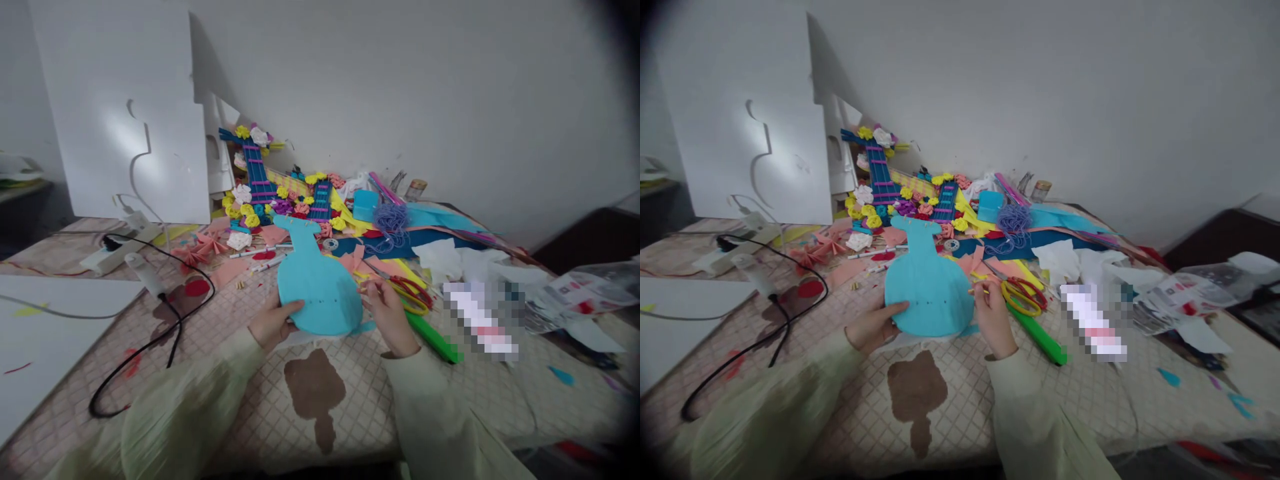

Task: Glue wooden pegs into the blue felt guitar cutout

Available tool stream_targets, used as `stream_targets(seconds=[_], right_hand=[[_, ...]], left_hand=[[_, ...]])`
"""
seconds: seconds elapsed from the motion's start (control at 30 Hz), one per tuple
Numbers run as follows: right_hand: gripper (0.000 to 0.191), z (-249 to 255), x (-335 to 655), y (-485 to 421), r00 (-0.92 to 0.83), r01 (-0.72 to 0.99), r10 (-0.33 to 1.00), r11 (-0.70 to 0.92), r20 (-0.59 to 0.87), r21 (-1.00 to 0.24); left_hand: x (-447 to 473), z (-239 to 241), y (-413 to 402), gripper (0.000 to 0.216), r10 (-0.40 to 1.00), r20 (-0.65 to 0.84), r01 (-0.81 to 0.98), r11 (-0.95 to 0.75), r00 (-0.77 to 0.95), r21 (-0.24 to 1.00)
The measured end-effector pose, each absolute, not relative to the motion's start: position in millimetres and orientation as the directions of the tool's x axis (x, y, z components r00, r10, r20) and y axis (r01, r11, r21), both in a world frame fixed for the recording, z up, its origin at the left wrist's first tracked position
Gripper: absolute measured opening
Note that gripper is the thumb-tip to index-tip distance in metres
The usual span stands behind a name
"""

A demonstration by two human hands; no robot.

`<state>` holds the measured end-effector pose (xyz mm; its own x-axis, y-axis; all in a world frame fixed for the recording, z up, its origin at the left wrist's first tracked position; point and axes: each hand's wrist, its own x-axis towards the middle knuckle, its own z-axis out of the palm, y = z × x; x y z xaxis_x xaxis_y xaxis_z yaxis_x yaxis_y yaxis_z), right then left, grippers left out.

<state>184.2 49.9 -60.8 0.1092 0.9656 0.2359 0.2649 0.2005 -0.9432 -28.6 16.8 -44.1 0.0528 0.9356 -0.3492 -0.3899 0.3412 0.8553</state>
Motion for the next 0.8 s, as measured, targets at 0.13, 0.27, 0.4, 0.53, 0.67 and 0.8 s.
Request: stream_targets(seconds=[0.13, 0.27, 0.4, 0.53, 0.67, 0.8], right_hand=[[0.03, -39.7, 175.1, 59.4, 0.094, 0.335, 0.927, 0.315, 0.364, -0.888], [0.022, -23.5, 146.9, 63.6, -0.065, 0.314, 0.896, 0.436, 0.439, -0.843], [0.012, -28.9, 126.2, 60.5, -0.193, 0.317, 0.856, 0.517, 0.479, -0.795], [0.014, -40.2, 126.8, 51.0, -0.317, 0.424, 0.744, 0.666, 0.588, -0.614], [0.014, -43.6, 130.5, 41.9, -0.382, 0.474, 0.681, 0.725, 0.625, -0.5], [0.015, -44.8, 130.3, 38.5, -0.387, 0.488, 0.692, 0.715, 0.61, -0.501]], left_hand=[[-24.7, -54.8, 21.7, 0.055, 0.937, -0.344, -0.453, 0.331, 0.058, 0.827], [-27.8, -63.9, 21.2, 0.052, 0.939, -0.338, -0.472, 0.325, 0.06, 0.82], [-31.8, -65.7, 17.6, 0.052, 0.939, -0.341, -0.462, 0.319, 0.038, 0.828], [-35.9, -65.4, 15.6, 0.044, 0.933, -0.358, -0.435, 0.335, 0.032, 0.836], [-39.5, -69.1, 14.8, 0.032, 0.924, -0.381, -0.406, 0.361, 0.033, 0.839], [-40.8, -71.5, 13.8, 0.033, 0.919, -0.393, -0.377, 0.367, 0.009, 0.85]])
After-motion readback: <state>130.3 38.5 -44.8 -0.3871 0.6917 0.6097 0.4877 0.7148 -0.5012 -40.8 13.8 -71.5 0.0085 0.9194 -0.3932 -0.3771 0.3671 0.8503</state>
